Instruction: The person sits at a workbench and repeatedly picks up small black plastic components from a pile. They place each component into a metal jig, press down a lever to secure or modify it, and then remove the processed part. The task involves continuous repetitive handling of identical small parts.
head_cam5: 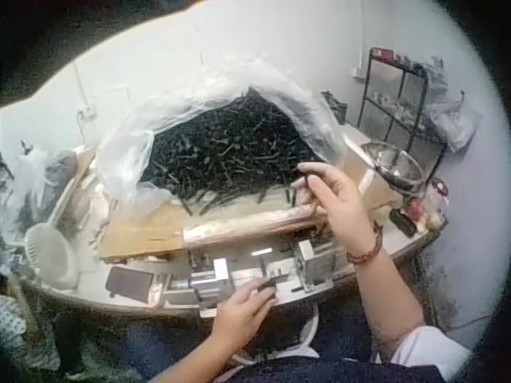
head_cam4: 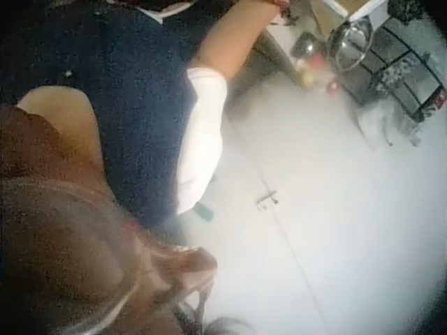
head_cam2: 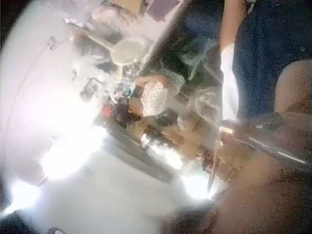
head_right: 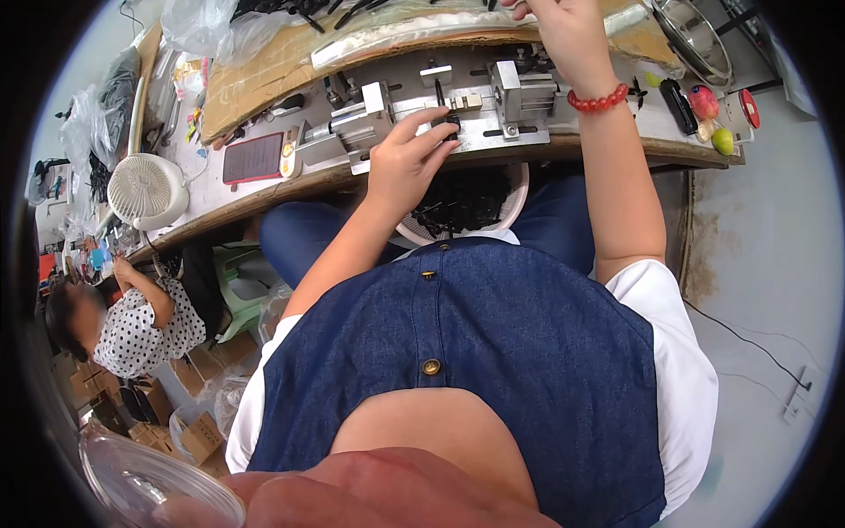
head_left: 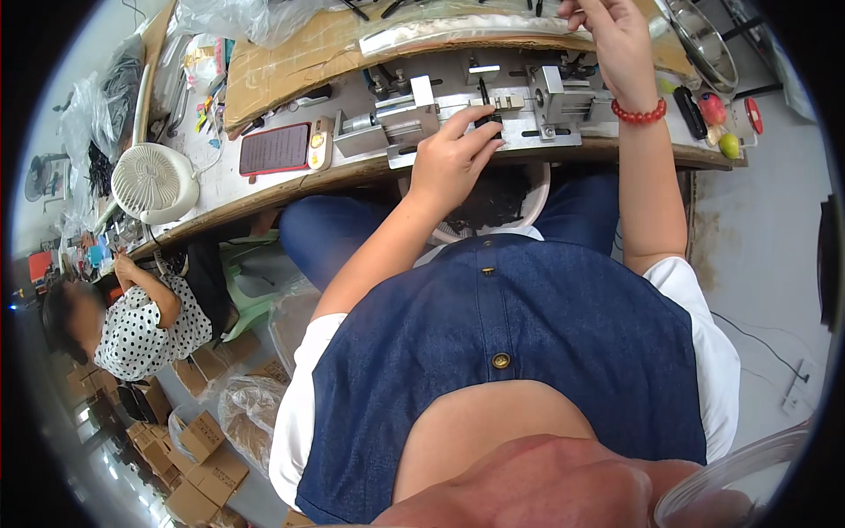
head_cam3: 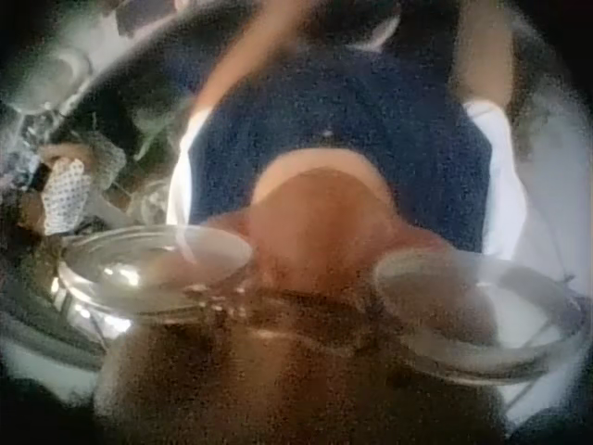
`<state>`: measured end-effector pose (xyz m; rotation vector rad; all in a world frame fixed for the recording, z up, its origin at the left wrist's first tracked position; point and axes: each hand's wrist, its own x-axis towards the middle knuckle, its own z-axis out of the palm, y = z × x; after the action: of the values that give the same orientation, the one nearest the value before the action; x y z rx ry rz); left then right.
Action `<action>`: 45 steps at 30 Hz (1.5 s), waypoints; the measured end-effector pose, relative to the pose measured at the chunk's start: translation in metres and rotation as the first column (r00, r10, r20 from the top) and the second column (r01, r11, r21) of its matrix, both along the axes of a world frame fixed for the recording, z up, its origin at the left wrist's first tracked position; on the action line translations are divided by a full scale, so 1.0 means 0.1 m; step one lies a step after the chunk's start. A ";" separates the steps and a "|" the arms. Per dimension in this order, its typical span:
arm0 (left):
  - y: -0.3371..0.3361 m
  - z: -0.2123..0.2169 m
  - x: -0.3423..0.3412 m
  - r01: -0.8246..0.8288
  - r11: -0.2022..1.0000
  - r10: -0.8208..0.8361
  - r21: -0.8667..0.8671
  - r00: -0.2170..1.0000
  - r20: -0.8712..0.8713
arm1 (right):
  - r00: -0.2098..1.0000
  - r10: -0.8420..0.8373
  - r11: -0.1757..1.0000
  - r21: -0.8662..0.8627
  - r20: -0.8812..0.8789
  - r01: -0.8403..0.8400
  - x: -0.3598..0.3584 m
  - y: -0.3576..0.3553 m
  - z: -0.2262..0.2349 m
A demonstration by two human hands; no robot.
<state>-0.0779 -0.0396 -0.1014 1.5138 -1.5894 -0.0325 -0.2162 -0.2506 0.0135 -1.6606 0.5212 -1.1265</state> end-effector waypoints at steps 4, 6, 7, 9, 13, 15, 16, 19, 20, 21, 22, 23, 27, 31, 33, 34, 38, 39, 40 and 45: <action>0.03 0.09 -0.06 -0.026 0.998 0.026 0.063 1.000 -0.008 | 0.991 0.034 0.999 -0.033 0.128 -0.030 0.01 0.37 0.01; 0.02 0.11 -0.06 -0.015 0.997 0.017 0.070 1.000 -0.022 | 0.990 0.138 0.980 -0.146 0.018 -0.134 -0.18 0.28 -0.18; 0.03 0.14 -0.05 -0.012 0.996 0.014 0.091 1.000 -0.021 | 0.988 0.148 0.966 -0.209 -0.054 -0.156 -0.23 0.34 -0.22; 0.04 0.18 -0.04 -0.007 0.991 0.010 0.134 1.000 -0.021 | 0.983 0.121 0.957 -0.245 -0.139 -0.153 -0.28 0.62 -0.23; -0.10 0.40 0.18 -0.028 0.999 0.027 0.030 1.000 0.015 | 0.953 -0.005 0.898 -0.421 -0.304 -0.130 -0.39 0.93 -0.33; -0.32 0.60 0.46 -0.123 0.965 0.162 -0.230 0.974 0.161 | 0.935 -0.041 0.844 -0.513 -0.352 -0.157 -0.38 1.07 -0.38; -0.42 0.74 0.55 -0.216 0.956 0.259 -0.200 0.940 0.221 | 0.914 -0.076 0.802 -0.569 -0.398 -0.181 -0.40 1.10 -0.43; -0.85 1.07 0.95 -0.257 0.937 0.329 -0.238 0.878 0.349 | 0.863 -0.118 0.747 -0.617 -0.490 -0.248 -0.36 1.17 -0.58; -0.95 1.06 1.03 -0.270 0.940 0.333 -0.210 0.861 0.383 | 0.847 -0.131 0.742 -0.617 -0.516 -0.261 -0.34 1.18 -0.63; -1.04 1.05 1.12 -0.284 0.941 0.337 -0.184 0.844 0.418 | 0.842 -0.146 0.729 -0.632 -0.519 -0.263 -0.31 1.20 -0.68; -1.10 1.07 1.14 -0.293 0.943 0.332 -0.156 0.829 0.450 | 0.831 -0.177 0.704 -0.658 -0.528 -0.268 -0.29 1.20 -0.72; -1.14 1.08 1.16 -0.300 0.945 0.326 -0.130 0.820 0.470 | 0.819 -0.208 0.678 -0.682 -0.535 -0.273 -0.26 1.20 -0.75; -1.18 1.18 1.15 -0.306 0.949 0.303 -0.076 0.819 0.488 | 0.800 -0.284 0.595 -0.751 -0.529 -0.286 -0.22 1.13 -0.86; -1.11 1.14 1.20 -0.233 0.966 0.257 -0.110 0.887 0.384 | 0.793 -0.289 0.580 -0.757 -0.536 -0.300 -0.23 1.11 -0.87; -1.00 1.11 1.13 -0.221 0.971 0.236 -0.088 0.947 0.217 | 0.814 -0.231 0.599 -0.737 -0.533 -0.313 -0.22 1.08 -0.77; -0.88 1.12 1.07 -0.220 0.972 0.229 -0.078 0.964 0.132 | 0.826 -0.197 0.606 -0.728 -0.528 -0.321 -0.20 1.05 -0.71; -0.44 0.92 0.72 -0.110 0.957 0.120 -0.268 0.993 0.022 | 0.905 -0.261 0.628 -0.772 -0.334 -0.104 -0.11 0.52 -0.41; -0.28 0.93 0.54 -0.069 0.974 0.077 -0.218 0.997 0.028 | 0.871 -0.368 0.597 -0.801 -0.325 -0.046 -0.11 0.33 -0.30; -0.20 0.80 0.45 0.009 0.966 -0.008 -0.260 1.000 0.004 | 0.749 -0.530 0.652 -0.756 -0.399 0.059 -0.02 0.26 -0.05; 0.08 0.28 0.05 0.028 0.998 -0.037 -0.060 0.990 -0.139 | 0.648 -0.536 0.786 -0.599 -0.540 0.151 0.23 -0.65 -0.17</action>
<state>-0.0732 -0.0312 -0.0739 1.4099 -1.4903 -0.1083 -0.1928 -0.3156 -0.0031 -2.5626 1.1620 -0.9173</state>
